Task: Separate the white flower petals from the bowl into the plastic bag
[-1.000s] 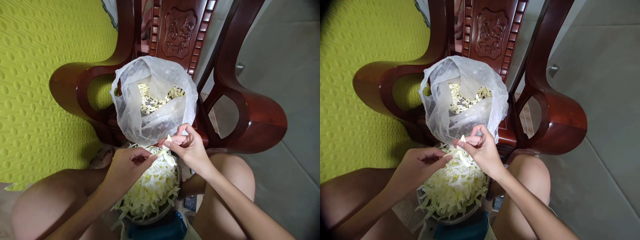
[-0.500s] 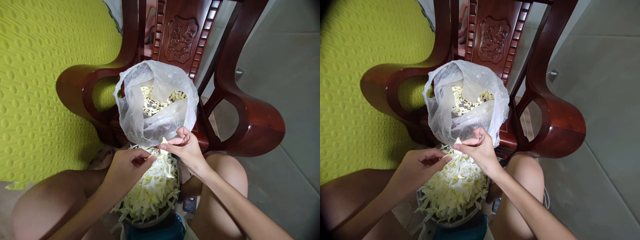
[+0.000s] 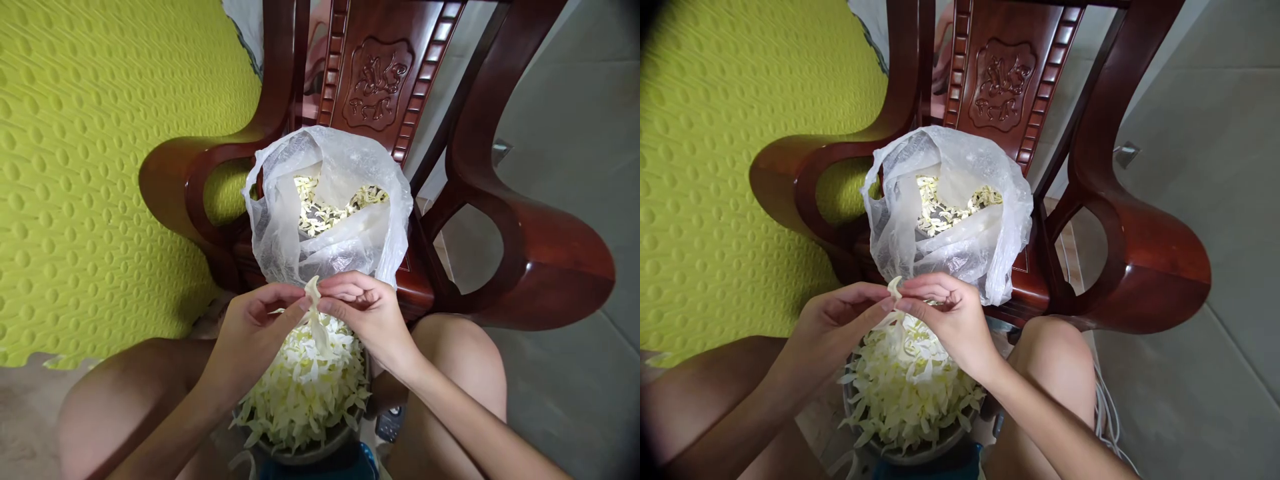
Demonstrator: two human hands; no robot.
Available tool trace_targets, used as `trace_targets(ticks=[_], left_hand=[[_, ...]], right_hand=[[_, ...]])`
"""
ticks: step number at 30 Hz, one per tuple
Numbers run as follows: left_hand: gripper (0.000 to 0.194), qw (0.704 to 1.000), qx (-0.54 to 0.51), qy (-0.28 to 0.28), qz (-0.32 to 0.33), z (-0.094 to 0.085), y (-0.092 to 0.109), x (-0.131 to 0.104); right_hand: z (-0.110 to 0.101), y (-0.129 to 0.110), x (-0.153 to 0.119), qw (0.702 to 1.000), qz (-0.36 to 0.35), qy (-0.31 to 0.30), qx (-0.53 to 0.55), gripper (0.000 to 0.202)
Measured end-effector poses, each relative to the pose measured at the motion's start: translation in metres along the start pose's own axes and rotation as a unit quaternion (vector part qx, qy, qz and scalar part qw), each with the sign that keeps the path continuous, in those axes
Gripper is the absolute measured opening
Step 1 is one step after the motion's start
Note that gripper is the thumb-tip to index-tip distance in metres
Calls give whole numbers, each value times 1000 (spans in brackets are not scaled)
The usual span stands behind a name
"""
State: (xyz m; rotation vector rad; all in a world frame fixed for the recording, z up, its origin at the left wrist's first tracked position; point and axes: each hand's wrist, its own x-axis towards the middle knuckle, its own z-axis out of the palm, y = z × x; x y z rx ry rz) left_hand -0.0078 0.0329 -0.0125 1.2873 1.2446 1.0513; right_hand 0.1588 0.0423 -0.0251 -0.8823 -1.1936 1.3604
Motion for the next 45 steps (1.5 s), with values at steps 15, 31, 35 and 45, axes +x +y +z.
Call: trace_targets(ticks=[15,31,35,45], left_hand=[[22,999,-32,-5,-12,3,11,1],[19,992,103,39,60,6,6,-4],[18,991,111,43,66,7,4,-3],[17,994,89,23,53,5,3,0]], right_hand=[[2,-1,-3,990,-72,46,-109,10],[0,6,-2,984,-84,24,-152,9],[3,10,-2,983,-94,33,-154,13],[1,8,-4,982,-114,13,-150,10]])
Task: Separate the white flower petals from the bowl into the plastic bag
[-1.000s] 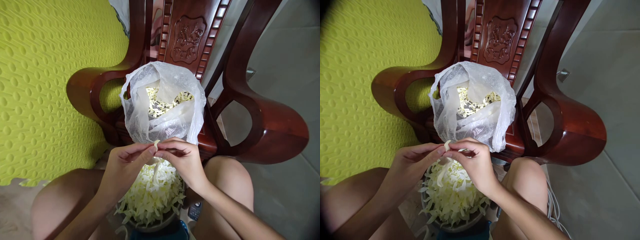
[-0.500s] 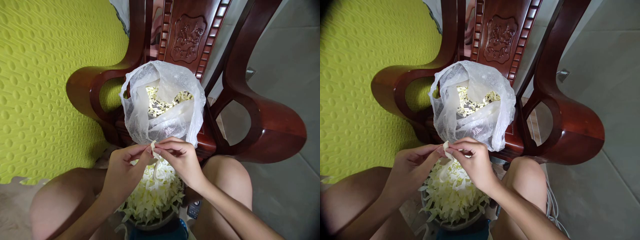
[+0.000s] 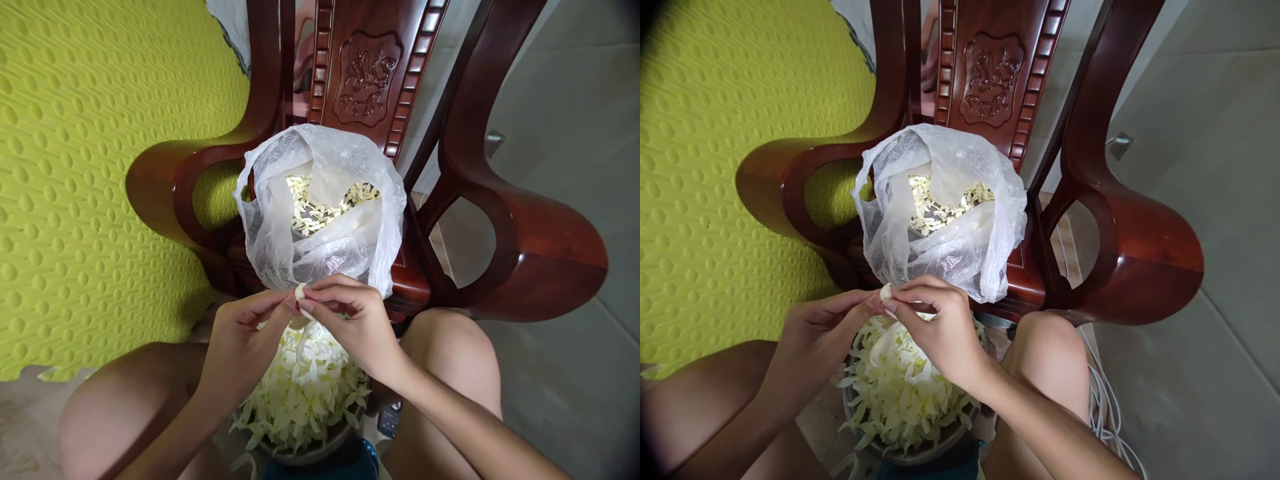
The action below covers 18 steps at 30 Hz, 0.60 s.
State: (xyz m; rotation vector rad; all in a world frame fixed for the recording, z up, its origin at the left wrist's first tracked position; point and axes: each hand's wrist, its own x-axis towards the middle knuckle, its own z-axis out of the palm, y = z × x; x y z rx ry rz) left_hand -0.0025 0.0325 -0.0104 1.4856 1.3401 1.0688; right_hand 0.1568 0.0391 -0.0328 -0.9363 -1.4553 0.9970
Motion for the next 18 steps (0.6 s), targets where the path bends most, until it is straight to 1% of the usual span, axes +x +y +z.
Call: trace_targets(ticks=[3,5,7,11,13,18], left_hand=[[17,1000,4,0,4,0,1,0],[16,1000,4,6,-6,1,1,0],[16,999,8,16,-28,1,0,0],[18,996,33,43,-69,-2,-3,1],[18,996,18,47,-77,-2,-5,2],[16,991,-74,39,-109,3,-5,3]], right_hand=[[0,1,-1,1000,-2,0,-7,10],[1,1,-1,999,-20,2,-39,10],[1,2,-2,994,-57,7,-91,10],[2,4,-1,974,-138,2,-179,12],[3,7,0,968,-152,-4,-198,14],[6,20,0,961,-160,9,-225,19]])
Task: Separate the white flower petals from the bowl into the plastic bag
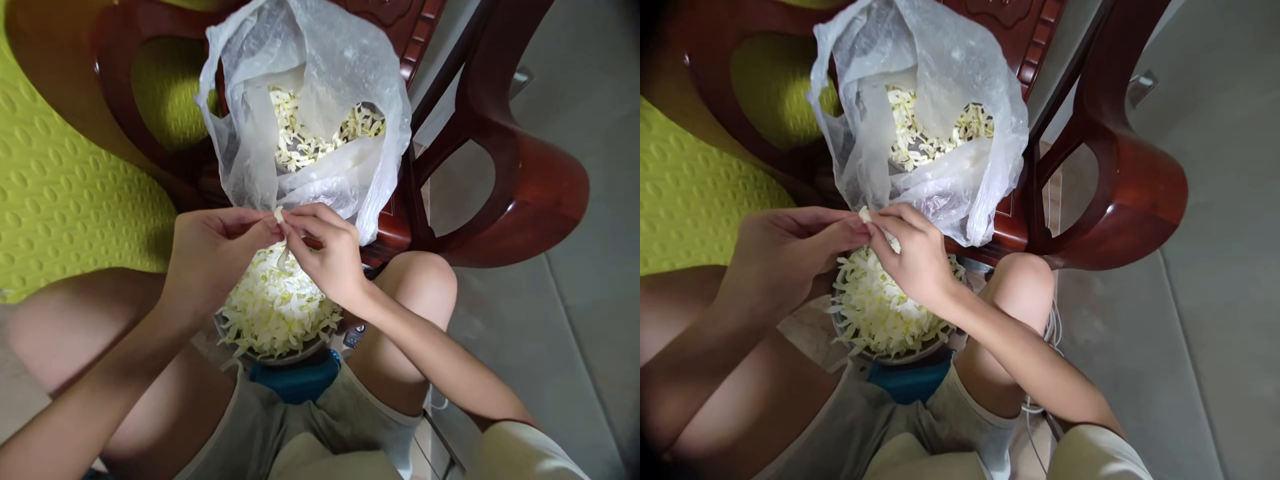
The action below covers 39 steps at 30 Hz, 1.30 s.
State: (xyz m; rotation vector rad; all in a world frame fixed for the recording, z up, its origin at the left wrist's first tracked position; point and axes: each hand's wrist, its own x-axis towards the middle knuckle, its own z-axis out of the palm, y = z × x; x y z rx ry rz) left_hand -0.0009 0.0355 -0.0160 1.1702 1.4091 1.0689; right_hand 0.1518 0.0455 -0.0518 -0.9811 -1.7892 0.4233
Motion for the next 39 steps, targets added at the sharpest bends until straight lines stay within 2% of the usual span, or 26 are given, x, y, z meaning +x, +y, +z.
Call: trace_targets(ticks=[4,8,22,26,29,34,39], left_hand=[[15,998,-55,-13,18,3,1,1],[14,997,-58,-13,41,1,0,2],[8,997,-75,9,13,-1,4,1],[4,999,-12,29,39,0,6,0],[5,995,51,41,71,1,7,-1],[9,994,67,25,80,0,5,-1],[8,994,71,4,81,-3,7,-3]], right_hand=[[1,1,1,1000,-3,-4,2,19],[-1,-2,3,1000,2,0,20,18],[2,-7,1,1000,-11,11,14,20],[2,-8,1,999,6,29,30,14],[0,-9,2,1000,-6,21,17,16],[-5,-8,4,1000,-8,2,15,18],[-10,-6,5,998,23,-34,54,16]])
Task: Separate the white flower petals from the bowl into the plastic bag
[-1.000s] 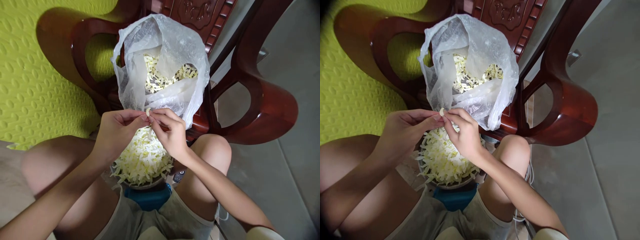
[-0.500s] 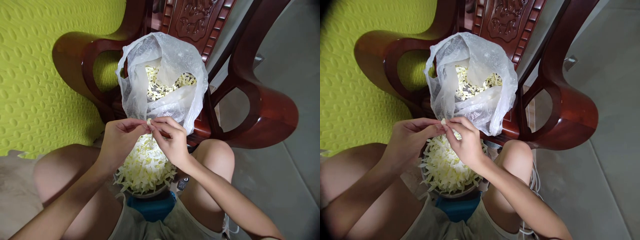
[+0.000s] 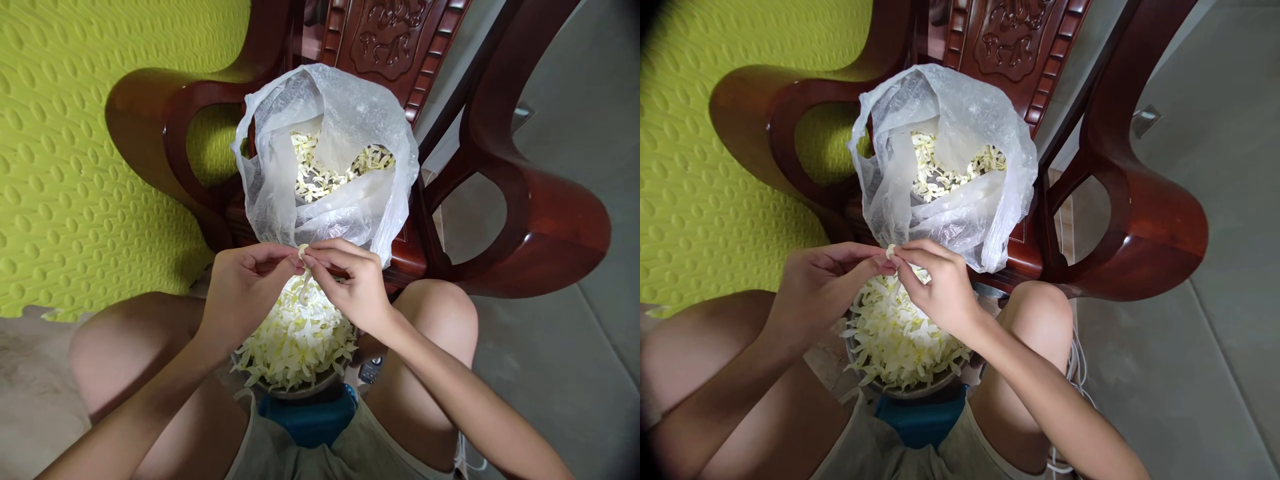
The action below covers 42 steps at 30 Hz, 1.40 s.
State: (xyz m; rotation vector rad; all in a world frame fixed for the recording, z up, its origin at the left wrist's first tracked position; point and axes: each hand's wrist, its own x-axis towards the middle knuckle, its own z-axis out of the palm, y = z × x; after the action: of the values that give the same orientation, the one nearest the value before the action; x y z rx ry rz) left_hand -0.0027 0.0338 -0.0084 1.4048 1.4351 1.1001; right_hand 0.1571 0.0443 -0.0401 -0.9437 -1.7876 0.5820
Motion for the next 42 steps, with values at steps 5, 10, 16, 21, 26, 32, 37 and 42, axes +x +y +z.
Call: trace_targets(ticks=[5,10,16,21,26,32,37,42], left_hand=[[5,993,-106,-19,-38,-3,0,1],[15,981,-179,-44,-66,-4,-1,1],[19,974,-186,-100,-84,-8,0,0],[13,976,-168,-117,-71,-11,-2,3],[15,978,-147,-137,-53,-13,-2,1],[18,984,-111,-139,-14,-14,-3,-2],[15,986,-94,-132,21,-13,-4,-3],[14,994,-30,-87,55,-10,-3,-7]], right_hand=[[-5,1,3,997,42,-29,65,15],[-2,4,6,955,168,5,245,11],[3,4,7,886,265,-8,381,17],[1,-1,9,858,298,-21,418,13],[-1,-4,11,850,313,-27,423,16],[-4,-3,11,859,315,-38,401,16],[-5,-2,11,857,318,-42,404,15],[-4,-2,10,879,302,-38,366,16]])
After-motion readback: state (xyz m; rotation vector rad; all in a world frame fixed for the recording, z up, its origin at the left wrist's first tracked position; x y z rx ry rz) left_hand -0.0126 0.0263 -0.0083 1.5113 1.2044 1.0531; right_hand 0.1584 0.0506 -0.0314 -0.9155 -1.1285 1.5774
